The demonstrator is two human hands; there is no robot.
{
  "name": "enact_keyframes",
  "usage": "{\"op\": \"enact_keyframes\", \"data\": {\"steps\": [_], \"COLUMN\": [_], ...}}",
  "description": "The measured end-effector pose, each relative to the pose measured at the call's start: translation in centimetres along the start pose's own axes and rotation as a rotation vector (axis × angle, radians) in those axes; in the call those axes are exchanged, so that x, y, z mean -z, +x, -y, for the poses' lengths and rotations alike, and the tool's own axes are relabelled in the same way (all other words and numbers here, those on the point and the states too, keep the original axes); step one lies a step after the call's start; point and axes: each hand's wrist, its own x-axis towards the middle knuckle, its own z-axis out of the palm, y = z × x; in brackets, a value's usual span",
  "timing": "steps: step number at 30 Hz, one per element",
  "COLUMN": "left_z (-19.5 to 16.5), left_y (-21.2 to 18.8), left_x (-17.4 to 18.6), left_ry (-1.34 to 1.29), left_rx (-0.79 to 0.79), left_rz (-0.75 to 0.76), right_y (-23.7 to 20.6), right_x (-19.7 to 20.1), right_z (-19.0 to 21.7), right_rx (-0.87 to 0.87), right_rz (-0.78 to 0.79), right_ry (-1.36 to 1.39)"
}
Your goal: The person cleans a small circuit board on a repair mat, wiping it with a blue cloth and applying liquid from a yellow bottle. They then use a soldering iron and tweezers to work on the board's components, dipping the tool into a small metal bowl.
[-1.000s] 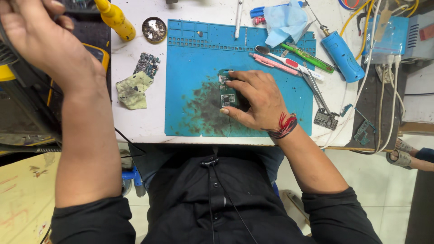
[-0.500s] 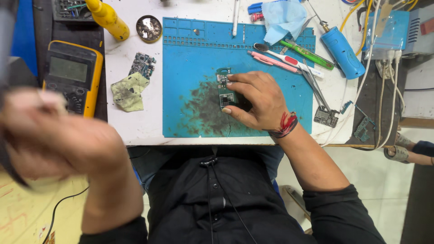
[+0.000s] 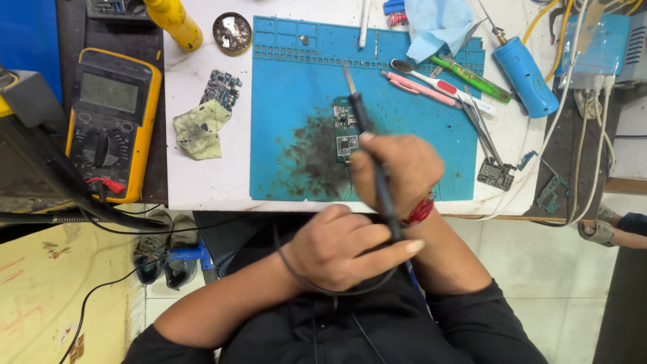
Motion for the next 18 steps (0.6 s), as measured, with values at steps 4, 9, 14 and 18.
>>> {"op": "enact_keyframes", "data": {"steps": [4,9,14,18], "left_z": [-2.1,1.6,10.9,15.5], "left_y": [0.6,-2.0,-3.0,-2.8], "left_x": [1.9,10.3,13.7,14.4], "left_ry": [-0.378,-0.906,0.482,0.552], "left_rx": [0.179,0.306,0.478,0.444], "left_rz": [0.221,0.297,-0.492,-0.406], "right_y": [0.2,-1.0,-2.7,-2.9], "right_x": [0.7,1.4,1.3,1.2], "right_z": [-2.4,-4.5,-4.6,-4.7], "right_rx": [-0.231,-0.401,-0.378,-0.323], "right_rz": [-0.076,-0.19,-0.086,-0.084], "right_ry": [0.15,0.398,0.328,0.285]}}
